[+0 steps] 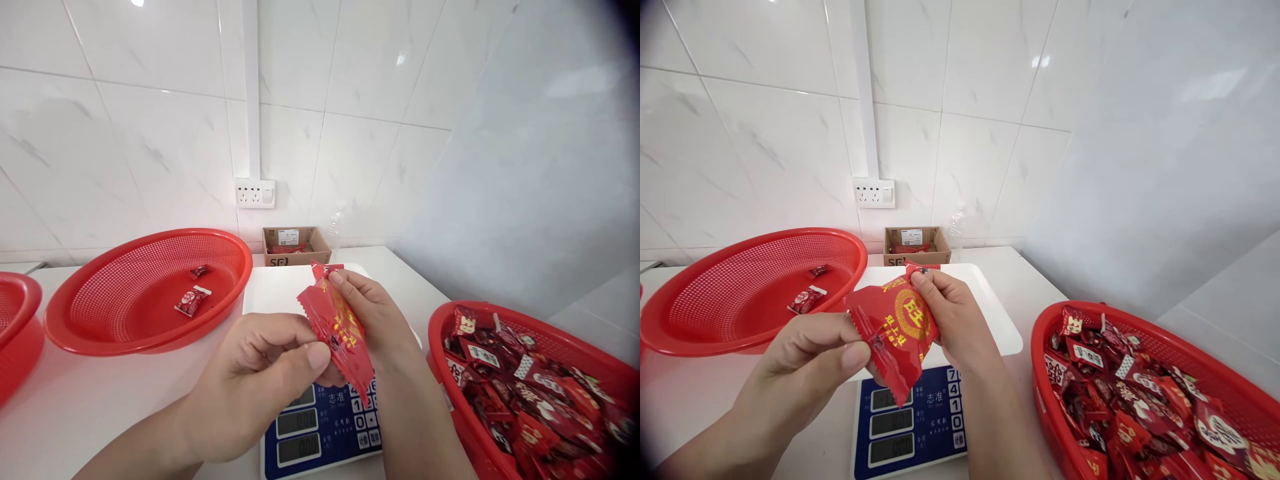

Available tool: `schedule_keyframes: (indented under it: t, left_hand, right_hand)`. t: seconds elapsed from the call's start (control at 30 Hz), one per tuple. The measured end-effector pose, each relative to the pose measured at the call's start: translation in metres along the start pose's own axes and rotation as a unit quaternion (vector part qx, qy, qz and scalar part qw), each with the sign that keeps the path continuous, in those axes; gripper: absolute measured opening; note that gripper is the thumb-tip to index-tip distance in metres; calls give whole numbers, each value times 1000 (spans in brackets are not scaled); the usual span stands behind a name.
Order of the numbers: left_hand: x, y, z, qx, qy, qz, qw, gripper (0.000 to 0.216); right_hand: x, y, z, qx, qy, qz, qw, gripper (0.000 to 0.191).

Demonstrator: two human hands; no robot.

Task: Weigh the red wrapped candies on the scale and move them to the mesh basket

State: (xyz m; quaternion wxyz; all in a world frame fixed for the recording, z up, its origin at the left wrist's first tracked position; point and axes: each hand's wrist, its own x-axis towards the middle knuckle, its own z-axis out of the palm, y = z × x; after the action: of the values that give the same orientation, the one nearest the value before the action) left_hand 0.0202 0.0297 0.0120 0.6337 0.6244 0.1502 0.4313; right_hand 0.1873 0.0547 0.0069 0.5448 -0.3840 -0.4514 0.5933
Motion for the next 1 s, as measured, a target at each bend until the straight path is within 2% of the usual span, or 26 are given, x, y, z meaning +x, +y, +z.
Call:
schedule_keyframes:
  t: [0.23, 0.5, 1.0]
  left_hand:
    - [1, 3, 3, -8, -10, 13, 1000, 25]
    - [1, 5, 2, 108, 26, 41, 993, 26]
    - [1, 3, 2, 98, 39, 41, 994, 24]
  right_hand:
    - [2, 2, 0, -16, -10, 2, 1000, 47]
    - [2, 2, 0, -13, -11, 5, 1000, 44]
    - [2, 5, -1, -14, 6, -24, 1000, 42]
